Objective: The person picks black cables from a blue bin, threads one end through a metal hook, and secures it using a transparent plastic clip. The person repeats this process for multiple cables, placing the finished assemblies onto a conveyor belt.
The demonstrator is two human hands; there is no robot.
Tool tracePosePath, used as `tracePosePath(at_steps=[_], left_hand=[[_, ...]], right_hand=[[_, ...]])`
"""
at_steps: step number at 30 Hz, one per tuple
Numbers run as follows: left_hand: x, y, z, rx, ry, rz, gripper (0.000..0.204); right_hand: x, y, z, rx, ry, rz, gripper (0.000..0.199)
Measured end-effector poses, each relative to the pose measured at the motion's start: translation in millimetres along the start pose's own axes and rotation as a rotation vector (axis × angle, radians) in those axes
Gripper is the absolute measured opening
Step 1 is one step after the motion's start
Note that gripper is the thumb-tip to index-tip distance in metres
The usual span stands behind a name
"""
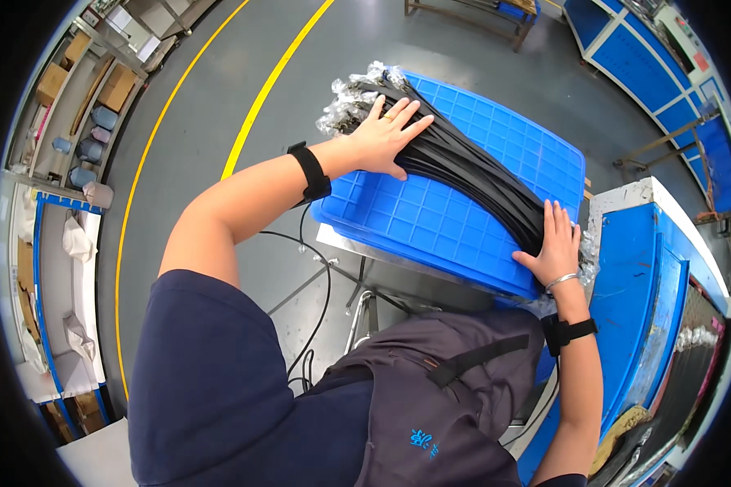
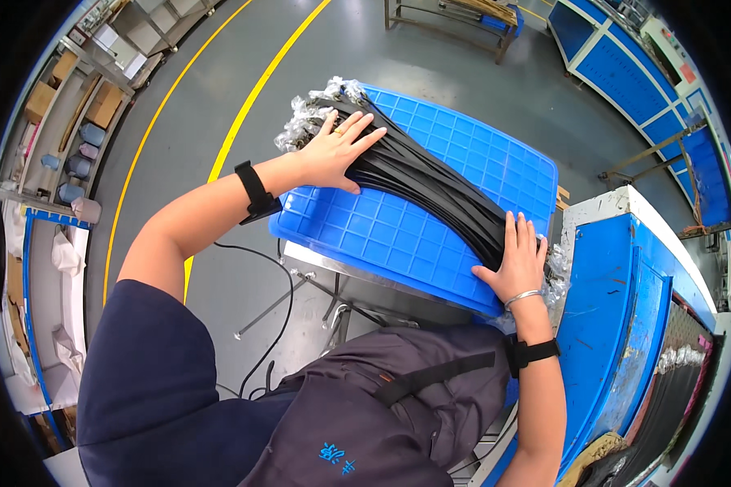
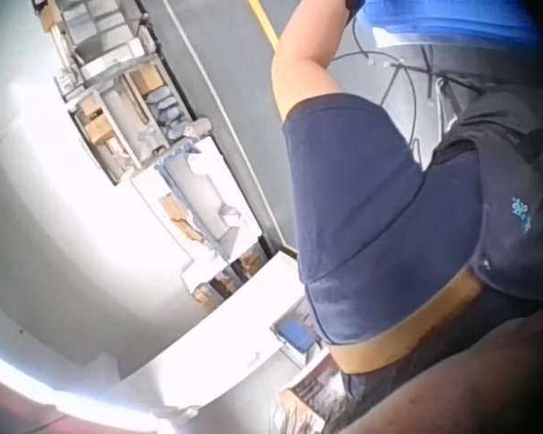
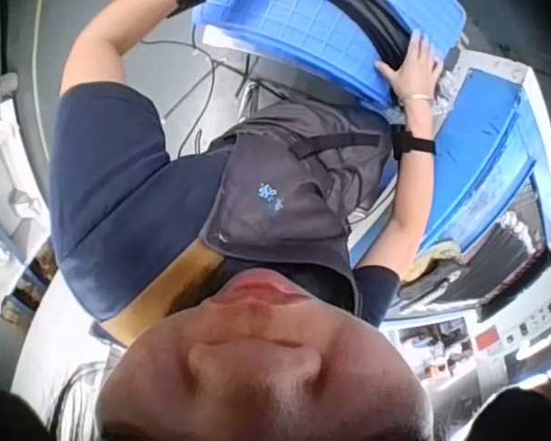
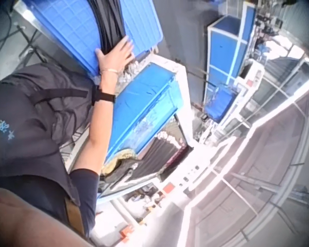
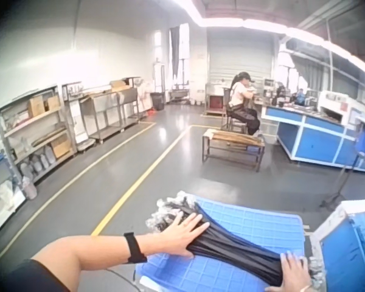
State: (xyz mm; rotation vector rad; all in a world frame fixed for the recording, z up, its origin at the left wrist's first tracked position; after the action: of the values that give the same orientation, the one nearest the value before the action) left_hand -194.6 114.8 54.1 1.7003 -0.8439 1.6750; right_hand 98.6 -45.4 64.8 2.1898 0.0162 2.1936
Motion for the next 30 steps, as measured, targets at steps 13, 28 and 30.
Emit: tracePosePath(at_steps=[13,28,30], left_hand=[[1,21,17,0.029,0.059,0.09,0.091],[-36,126,51,0.247,0.329,0.253,0.053],[-43,127,59,0.274,0.252,0.213,0.051]], right_hand=[[5,31,-13,-0.003,-0.068,0.111,0.099],[-7,95,-47,0.117,-0.529,0.367,0.044],[-11,104,-50,0.155,-0.486,0.352,0.043]])
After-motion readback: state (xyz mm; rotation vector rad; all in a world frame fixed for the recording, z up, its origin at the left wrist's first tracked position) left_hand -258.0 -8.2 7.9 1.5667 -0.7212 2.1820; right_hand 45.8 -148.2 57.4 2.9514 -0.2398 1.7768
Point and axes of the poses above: each hand's wrist, its own y-axis away from the middle knuckle, its own x-axis out of the back of the hand, z = x × y, the point moved 4 cm from there along -y, towards the middle knuckle, and after that the axes turned 1 degree about -x, right-handed, at the moved point
